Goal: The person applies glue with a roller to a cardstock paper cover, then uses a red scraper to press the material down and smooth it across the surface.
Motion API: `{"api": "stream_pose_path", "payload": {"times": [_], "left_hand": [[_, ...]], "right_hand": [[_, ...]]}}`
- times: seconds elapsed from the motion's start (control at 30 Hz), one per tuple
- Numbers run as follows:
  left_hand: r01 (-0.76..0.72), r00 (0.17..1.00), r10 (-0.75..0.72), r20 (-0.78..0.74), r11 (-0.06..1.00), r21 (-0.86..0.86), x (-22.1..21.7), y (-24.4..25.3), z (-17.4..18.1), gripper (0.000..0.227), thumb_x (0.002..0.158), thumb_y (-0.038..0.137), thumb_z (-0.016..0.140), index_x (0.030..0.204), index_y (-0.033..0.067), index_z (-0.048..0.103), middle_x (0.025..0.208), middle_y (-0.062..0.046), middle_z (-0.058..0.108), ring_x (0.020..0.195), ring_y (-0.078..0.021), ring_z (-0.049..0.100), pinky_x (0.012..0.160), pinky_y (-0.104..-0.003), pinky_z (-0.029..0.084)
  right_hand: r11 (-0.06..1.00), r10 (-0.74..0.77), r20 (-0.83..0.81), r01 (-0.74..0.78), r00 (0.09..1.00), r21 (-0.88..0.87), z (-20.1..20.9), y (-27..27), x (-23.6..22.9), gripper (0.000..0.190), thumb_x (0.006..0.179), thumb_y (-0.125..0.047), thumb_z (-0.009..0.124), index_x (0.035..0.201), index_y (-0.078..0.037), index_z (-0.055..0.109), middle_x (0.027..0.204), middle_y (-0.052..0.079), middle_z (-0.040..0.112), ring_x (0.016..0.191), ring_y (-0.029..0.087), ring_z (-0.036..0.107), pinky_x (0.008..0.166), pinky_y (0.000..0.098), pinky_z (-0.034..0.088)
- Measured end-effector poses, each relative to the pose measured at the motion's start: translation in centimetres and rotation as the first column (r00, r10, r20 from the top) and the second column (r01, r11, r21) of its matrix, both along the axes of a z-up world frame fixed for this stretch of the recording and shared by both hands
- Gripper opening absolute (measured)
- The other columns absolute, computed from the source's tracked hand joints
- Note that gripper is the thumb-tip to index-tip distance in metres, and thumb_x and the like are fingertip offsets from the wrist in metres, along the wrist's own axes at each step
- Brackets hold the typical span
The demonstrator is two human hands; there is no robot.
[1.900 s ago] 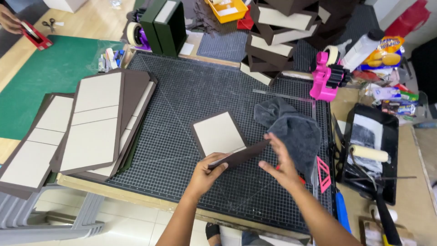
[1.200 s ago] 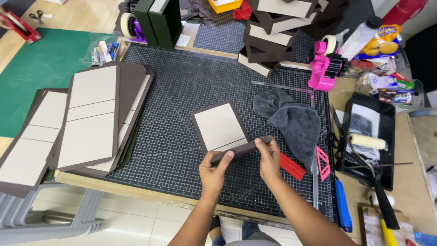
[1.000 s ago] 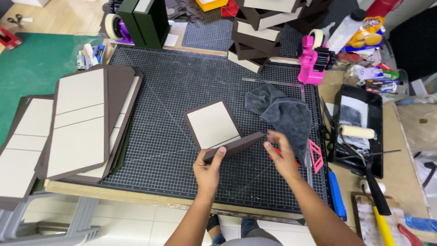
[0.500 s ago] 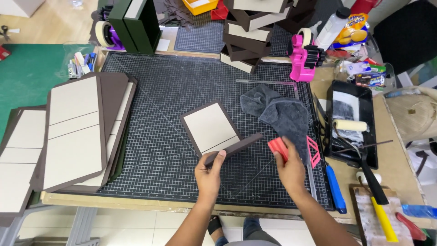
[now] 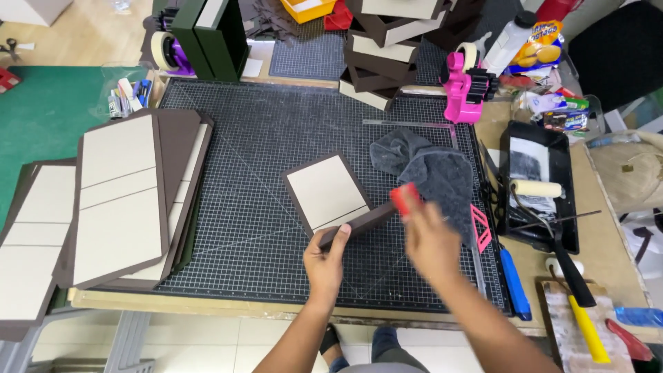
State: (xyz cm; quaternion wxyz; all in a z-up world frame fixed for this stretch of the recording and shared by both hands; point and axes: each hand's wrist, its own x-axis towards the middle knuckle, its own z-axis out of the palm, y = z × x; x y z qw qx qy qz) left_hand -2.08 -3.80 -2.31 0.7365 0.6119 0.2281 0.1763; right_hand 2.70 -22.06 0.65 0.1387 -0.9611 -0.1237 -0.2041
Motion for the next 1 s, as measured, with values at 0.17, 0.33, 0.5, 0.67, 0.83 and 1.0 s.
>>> {"api": "stream_pose_path", "payload": {"times": [0.17, 0.33, 0.5, 0.67, 0.83, 1.0], "left_hand": [[0.011, 1.000, -0.011, 0.010, 1.000, 0.006, 0.3, -0.1, -0.4, 0.021, 0.086, 0.025, 0.087, 0.081, 0.0063, 0.079, 0.072, -0.005, 0.069, 0.077, -0.0116, 0.058, 0.074, -0.031, 0.048], [0.010, 1.000, -0.010, -0.011, 1.000, 0.006, 0.2, 0.3, 0.3, 0.020, 0.087, 0.025, 0.085, 0.083, 0.0064, 0.079, 0.071, -0.005, 0.068, 0.077, -0.0125, 0.058, 0.074, -0.031, 0.048], [0.044, 0.997, -0.048, -0.056, 0.997, -0.061, 0.2, 0.6, 1.2, 0.028, 0.090, 0.034, 0.083, 0.088, 0.0061, 0.080, 0.076, -0.007, 0.071, 0.080, -0.0145, 0.059, 0.077, -0.032, 0.049], [0.236, 0.971, -0.234, 0.050, 0.970, -0.060, -0.3, 2.3, 0.0, 0.035, 0.097, 0.040, 0.071, 0.108, 0.0073, 0.073, 0.098, -0.011, 0.072, 0.099, -0.0194, 0.060, 0.089, -0.038, 0.048], [0.439, 0.881, -0.454, 0.134, 0.889, 0.131, -0.5, 3.2, -2.0, 0.061, 0.075, 0.006, 0.087, 0.131, 0.0045, 0.062, 0.122, -0.016, 0.070, 0.124, -0.0304, 0.060, 0.110, -0.049, 0.042], [0.374, 0.904, -0.412, 0.114, 0.891, 0.259, -0.4, 2.6, -3.6, 0.028, 0.097, 0.010, 0.069, 0.123, 0.0037, 0.062, 0.118, -0.016, 0.062, 0.124, -0.0334, 0.058, 0.109, -0.050, 0.044]], "right_hand": [[0.987, -0.046, -0.156, 0.069, 0.987, 0.142, 6.1, -1.1, -0.3, 0.059, 0.099, -0.024, 0.061, 0.157, -0.027, 0.049, 0.114, 0.016, 0.066, 0.086, 0.048, 0.071, 0.069, 0.0593, 0.059], [0.967, 0.184, -0.248, -0.131, 0.951, 0.218, 4.0, 1.2, -2.1, 0.062, 0.097, -0.029, 0.061, 0.157, -0.030, 0.046, 0.118, 0.009, 0.071, 0.087, 0.039, 0.076, 0.071, 0.0515, 0.062], [0.885, 0.220, -0.234, -0.093, 0.947, 0.455, 4.5, 4.6, -3.6, 0.067, 0.095, -0.014, 0.063, 0.159, -0.015, 0.041, 0.132, 0.026, 0.065, 0.108, 0.047, 0.068, 0.082, 0.0534, 0.061], [0.911, 0.315, -0.348, -0.179, 0.883, 0.371, 4.1, 6.7, -3.8, 0.067, 0.100, -0.027, 0.055, 0.162, -0.024, 0.031, 0.118, 0.020, 0.068, 0.083, 0.042, 0.076, 0.061, 0.0480, 0.064], [0.927, 0.224, -0.366, -0.081, 0.903, 0.367, 4.6, 6.8, -3.5, 0.070, 0.100, -0.028, 0.056, 0.164, -0.018, 0.028, 0.125, 0.031, 0.062, 0.090, 0.054, 0.071, 0.064, 0.0587, 0.061], [0.881, 0.405, -0.364, -0.250, 0.839, 0.402, 4.4, 9.9, -5.3, 0.065, 0.100, -0.023, 0.055, 0.162, -0.017, 0.033, 0.112, 0.024, 0.068, 0.067, 0.030, 0.075, 0.051, 0.0364, 0.061]]}}
